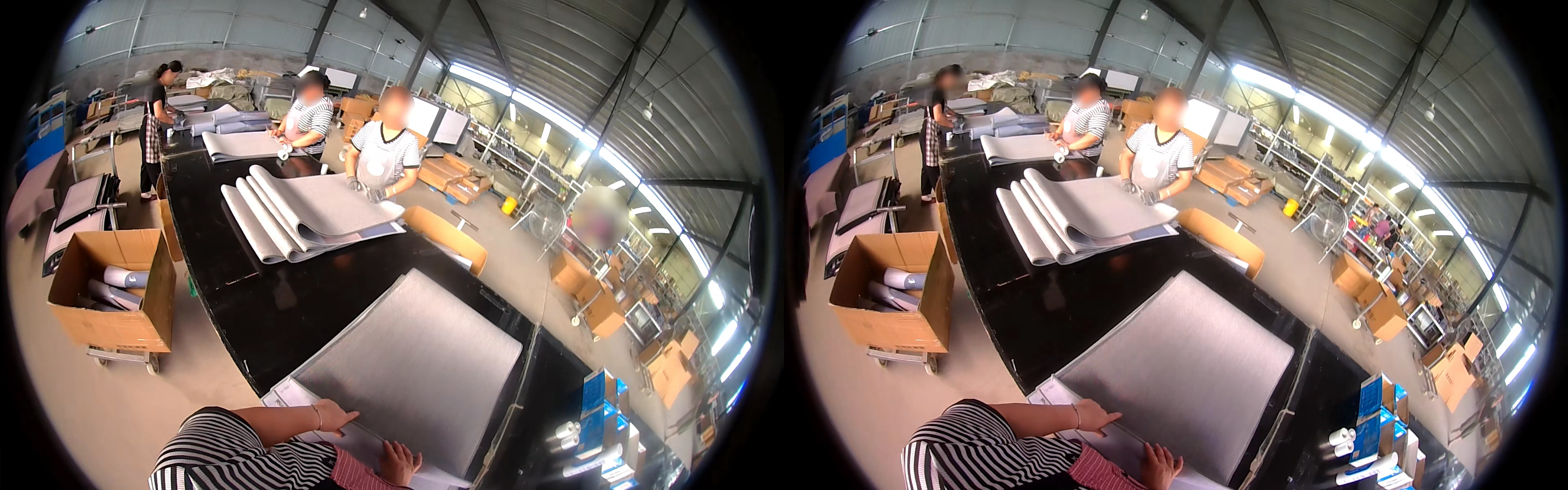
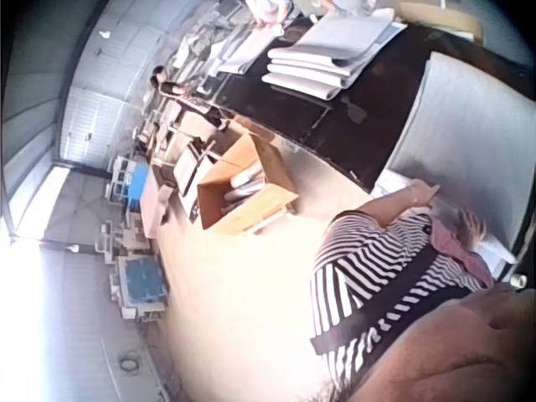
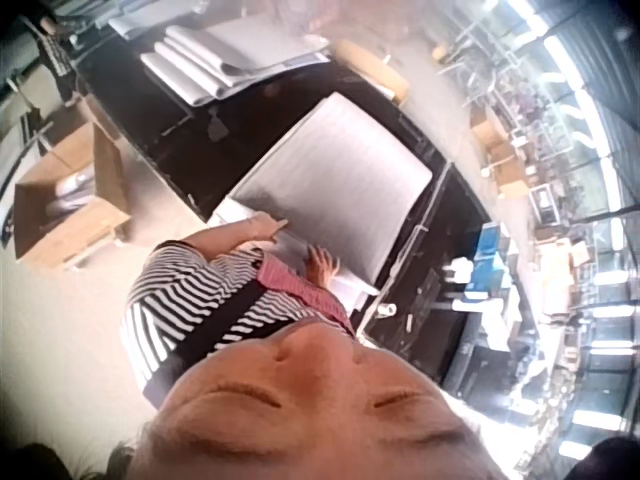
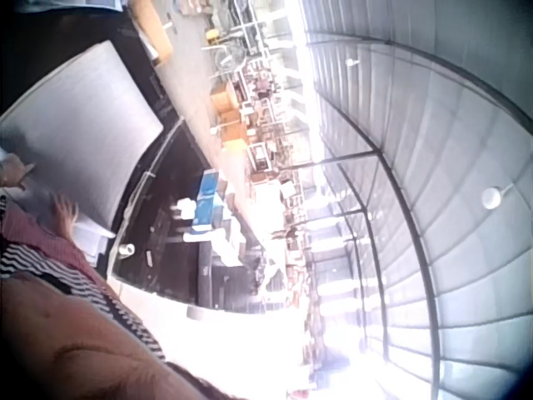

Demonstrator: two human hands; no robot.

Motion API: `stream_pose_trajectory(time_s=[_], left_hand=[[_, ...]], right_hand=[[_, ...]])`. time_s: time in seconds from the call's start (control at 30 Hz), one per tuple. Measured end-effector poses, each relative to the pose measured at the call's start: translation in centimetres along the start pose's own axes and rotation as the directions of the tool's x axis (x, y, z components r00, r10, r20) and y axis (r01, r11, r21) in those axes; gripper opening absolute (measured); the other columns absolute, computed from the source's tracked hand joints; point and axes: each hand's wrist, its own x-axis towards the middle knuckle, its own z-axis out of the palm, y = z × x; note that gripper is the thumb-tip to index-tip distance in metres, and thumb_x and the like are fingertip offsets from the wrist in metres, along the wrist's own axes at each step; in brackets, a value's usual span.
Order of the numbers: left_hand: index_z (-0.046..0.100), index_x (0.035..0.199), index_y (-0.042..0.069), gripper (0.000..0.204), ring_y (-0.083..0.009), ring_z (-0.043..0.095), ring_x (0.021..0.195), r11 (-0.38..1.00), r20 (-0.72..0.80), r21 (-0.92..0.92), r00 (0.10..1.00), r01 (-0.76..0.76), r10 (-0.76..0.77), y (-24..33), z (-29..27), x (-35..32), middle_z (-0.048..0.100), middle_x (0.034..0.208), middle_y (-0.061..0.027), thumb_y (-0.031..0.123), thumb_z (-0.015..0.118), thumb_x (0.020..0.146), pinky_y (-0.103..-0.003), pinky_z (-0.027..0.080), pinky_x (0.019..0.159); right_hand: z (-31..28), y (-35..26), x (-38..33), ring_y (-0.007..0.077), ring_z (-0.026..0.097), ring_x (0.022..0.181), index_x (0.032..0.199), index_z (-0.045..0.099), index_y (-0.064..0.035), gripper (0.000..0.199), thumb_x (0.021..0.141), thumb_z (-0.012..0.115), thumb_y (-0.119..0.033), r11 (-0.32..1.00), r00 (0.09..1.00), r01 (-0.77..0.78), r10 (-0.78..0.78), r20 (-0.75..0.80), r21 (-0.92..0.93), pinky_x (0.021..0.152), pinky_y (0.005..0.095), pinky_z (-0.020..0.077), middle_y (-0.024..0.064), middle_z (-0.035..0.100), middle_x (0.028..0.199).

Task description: The person rolls up several pieces of gray foam material, secures them with tape, and then stacks the rolled items onto a pallet in a manufacturing facility.

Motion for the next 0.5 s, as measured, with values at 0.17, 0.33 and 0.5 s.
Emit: stream_pose_trajectory(time_s=[0.17,0.33,0.5], left_hand=[[0.028,0.155,0.014,0.091,-0.0359,0.070,0.091,1.000,0.006,0.018,1.000,0.007,-0.008,0.0,0.3,-0.1,0.072,0.098,-0.0156,0.050,0.071,0.084,-0.048,0.054,0.076],[0.027,0.155,0.015,0.091,-0.0359,0.071,0.090,1.000,0.005,0.005,1.000,0.009,-0.009,-0.2,0.0,-0.1,0.072,0.098,-0.0151,0.049,0.071,0.083,-0.049,0.055,0.073],[0.026,0.155,0.015,0.091,-0.0368,0.071,0.084,0.999,-0.044,0.032,0.999,-0.027,0.028,-0.7,1.5,1.0,0.072,0.092,-0.0154,0.050,0.070,0.083,-0.050,0.055,0.070]], right_hand=[[0.4,-0.3,-0.3,0.0223,0.050,0.128,0.134,0.059,-0.0260,0.054,0.082,0.071,-0.031,0.984,0.994,-0.093,0.082,0.077,0.153,0.113,0.0613,0.0207,-0.0007,0.058,0.137],[1.0,-0.3,0.2,0.0244,0.050,0.126,0.133,0.059,-0.0257,0.060,0.077,0.074,-0.040,0.996,0.998,-0.057,0.056,0.016,0.076,0.113,0.0622,0.0216,0.0004,0.058,0.136],[1.7,0.3,0.4,0.0257,0.052,0.124,0.132,0.060,-0.0253,0.074,0.067,0.078,-0.055,0.994,0.998,-0.055,0.054,0.013,0.099,0.112,0.0628,0.0241,0.0022,0.060,0.131]])
